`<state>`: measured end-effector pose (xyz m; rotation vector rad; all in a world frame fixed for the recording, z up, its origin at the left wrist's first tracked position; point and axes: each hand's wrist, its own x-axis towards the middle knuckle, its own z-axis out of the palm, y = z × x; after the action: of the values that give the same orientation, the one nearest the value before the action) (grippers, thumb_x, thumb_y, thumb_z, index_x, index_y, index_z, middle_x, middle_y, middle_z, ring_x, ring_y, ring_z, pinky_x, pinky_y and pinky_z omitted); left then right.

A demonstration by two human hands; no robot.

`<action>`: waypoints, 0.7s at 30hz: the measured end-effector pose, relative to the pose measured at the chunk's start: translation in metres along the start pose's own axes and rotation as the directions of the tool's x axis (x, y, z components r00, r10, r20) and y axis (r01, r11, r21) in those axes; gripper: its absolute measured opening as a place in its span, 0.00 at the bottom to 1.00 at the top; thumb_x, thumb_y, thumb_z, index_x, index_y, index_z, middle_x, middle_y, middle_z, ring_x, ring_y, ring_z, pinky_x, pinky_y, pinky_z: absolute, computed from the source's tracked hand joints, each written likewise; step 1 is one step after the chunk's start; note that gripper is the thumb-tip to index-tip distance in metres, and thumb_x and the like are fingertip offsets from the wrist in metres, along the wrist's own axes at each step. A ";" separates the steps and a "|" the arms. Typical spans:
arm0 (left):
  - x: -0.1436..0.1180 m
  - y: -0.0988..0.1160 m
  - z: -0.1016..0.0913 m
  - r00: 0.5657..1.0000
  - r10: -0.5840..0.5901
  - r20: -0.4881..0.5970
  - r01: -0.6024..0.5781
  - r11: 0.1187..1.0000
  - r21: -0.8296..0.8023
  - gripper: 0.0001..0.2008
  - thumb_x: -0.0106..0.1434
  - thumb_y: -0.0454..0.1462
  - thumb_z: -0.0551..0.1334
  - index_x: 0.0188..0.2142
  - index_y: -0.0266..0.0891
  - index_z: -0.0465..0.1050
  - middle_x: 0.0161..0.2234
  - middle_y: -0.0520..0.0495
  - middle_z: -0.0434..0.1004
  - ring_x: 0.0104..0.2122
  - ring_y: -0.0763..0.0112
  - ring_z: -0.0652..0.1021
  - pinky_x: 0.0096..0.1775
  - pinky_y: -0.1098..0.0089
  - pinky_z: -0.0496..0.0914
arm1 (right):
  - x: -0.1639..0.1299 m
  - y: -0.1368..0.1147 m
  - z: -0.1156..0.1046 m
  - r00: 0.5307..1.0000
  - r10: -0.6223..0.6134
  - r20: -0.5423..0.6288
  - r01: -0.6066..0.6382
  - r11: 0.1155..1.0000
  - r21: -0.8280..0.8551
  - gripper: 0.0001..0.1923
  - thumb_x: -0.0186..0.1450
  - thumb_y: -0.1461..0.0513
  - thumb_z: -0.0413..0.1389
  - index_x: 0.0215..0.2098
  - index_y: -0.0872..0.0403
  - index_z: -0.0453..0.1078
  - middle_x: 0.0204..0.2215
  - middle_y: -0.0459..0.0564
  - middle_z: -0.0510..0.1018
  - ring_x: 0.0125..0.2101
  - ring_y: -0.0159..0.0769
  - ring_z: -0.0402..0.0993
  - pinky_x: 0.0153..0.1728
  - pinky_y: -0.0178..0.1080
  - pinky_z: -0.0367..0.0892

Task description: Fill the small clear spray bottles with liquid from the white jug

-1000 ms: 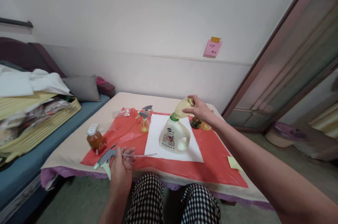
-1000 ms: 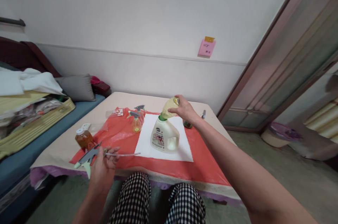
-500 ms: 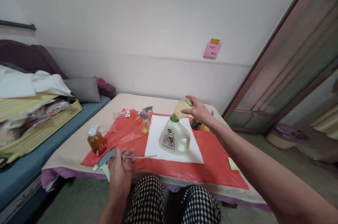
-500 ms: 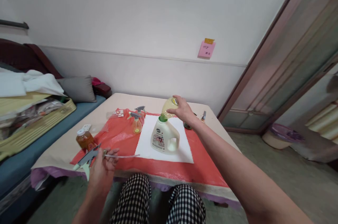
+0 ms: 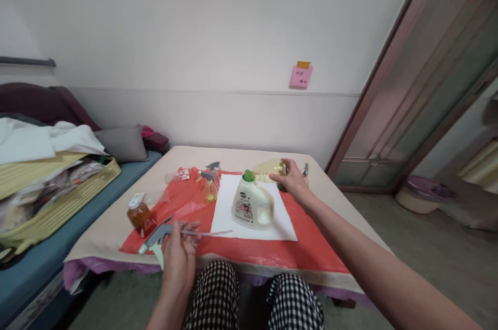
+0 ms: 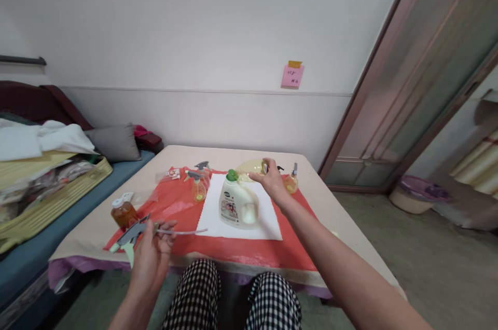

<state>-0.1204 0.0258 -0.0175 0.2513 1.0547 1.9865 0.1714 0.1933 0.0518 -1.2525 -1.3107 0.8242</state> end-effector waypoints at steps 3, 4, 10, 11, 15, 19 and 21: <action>-0.004 -0.003 0.009 0.999 0.011 0.036 -0.011 1.000 -0.018 0.13 0.69 0.44 0.63 0.36 0.35 0.73 0.32 0.43 0.83 0.30 0.73 0.80 0.31 0.75 0.76 | -0.018 0.026 -0.007 0.984 0.177 0.024 -0.178 0.961 0.213 0.29 0.48 0.49 0.70 0.44 0.47 0.69 0.43 0.51 0.77 0.43 0.44 0.76 0.45 0.51 0.75; -0.006 -0.004 0.013 0.999 0.013 0.048 -0.011 1.000 -0.026 0.14 0.68 0.45 0.64 0.36 0.35 0.74 0.32 0.44 0.82 0.29 0.73 0.80 0.31 0.75 0.75 | -0.026 0.033 -0.009 0.971 0.230 0.062 -0.238 0.930 0.282 0.26 0.49 0.47 0.69 0.40 0.48 0.69 0.38 0.50 0.78 0.39 0.43 0.77 0.41 0.50 0.76; -0.012 0.003 0.049 0.991 0.080 0.104 -0.074 0.995 -0.067 0.17 0.67 0.49 0.64 0.36 0.36 0.72 0.31 0.45 0.82 0.28 0.74 0.79 0.32 0.76 0.74 | -0.080 0.048 -0.025 0.886 0.362 0.289 -0.463 0.699 0.545 0.19 0.51 0.48 0.69 0.33 0.48 0.71 0.31 0.51 0.81 0.33 0.43 0.80 0.35 0.47 0.77; -0.013 0.005 0.056 0.990 0.089 0.114 -0.081 0.994 -0.070 0.18 0.66 0.50 0.65 0.35 0.36 0.72 0.31 0.45 0.82 0.28 0.74 0.79 0.32 0.75 0.74 | -0.088 0.046 -0.027 0.878 0.364 0.312 -0.479 0.668 0.569 0.18 0.53 0.49 0.69 0.35 0.48 0.72 0.33 0.51 0.82 0.34 0.43 0.81 0.36 0.46 0.77; -0.020 0.008 0.077 0.980 0.122 0.157 -0.115 0.992 -0.057 0.20 0.62 0.52 0.68 0.36 0.36 0.71 0.30 0.44 0.82 0.28 0.73 0.79 0.31 0.74 0.73 | -0.112 0.035 -0.036 0.866 0.353 0.354 -0.500 0.599 0.625 0.18 0.54 0.53 0.69 0.41 0.47 0.76 0.40 0.48 0.84 0.39 0.39 0.81 0.38 0.41 0.76; -0.027 0.005 0.084 0.973 0.119 0.198 -0.120 0.993 -0.006 0.21 0.60 0.53 0.69 0.36 0.37 0.71 0.30 0.45 0.82 0.26 0.74 0.78 0.30 0.75 0.72 | -0.121 0.025 -0.043 0.871 0.326 0.367 -0.490 0.604 0.628 0.22 0.53 0.55 0.71 0.46 0.47 0.77 0.42 0.47 0.83 0.40 0.38 0.79 0.40 0.38 0.74; -0.029 0.003 0.084 0.971 0.121 0.206 -0.125 0.992 0.004 0.22 0.59 0.53 0.69 0.36 0.37 0.71 0.31 0.45 0.82 0.26 0.75 0.78 0.30 0.75 0.71 | -0.123 0.022 -0.046 0.876 0.313 0.366 -0.481 0.620 0.620 0.23 0.53 0.55 0.71 0.47 0.47 0.76 0.44 0.47 0.82 0.41 0.38 0.79 0.40 0.39 0.74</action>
<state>-0.0603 0.0517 0.0429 0.5310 0.9432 2.0120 0.2018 0.0708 0.0098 -0.8336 -0.7268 1.6539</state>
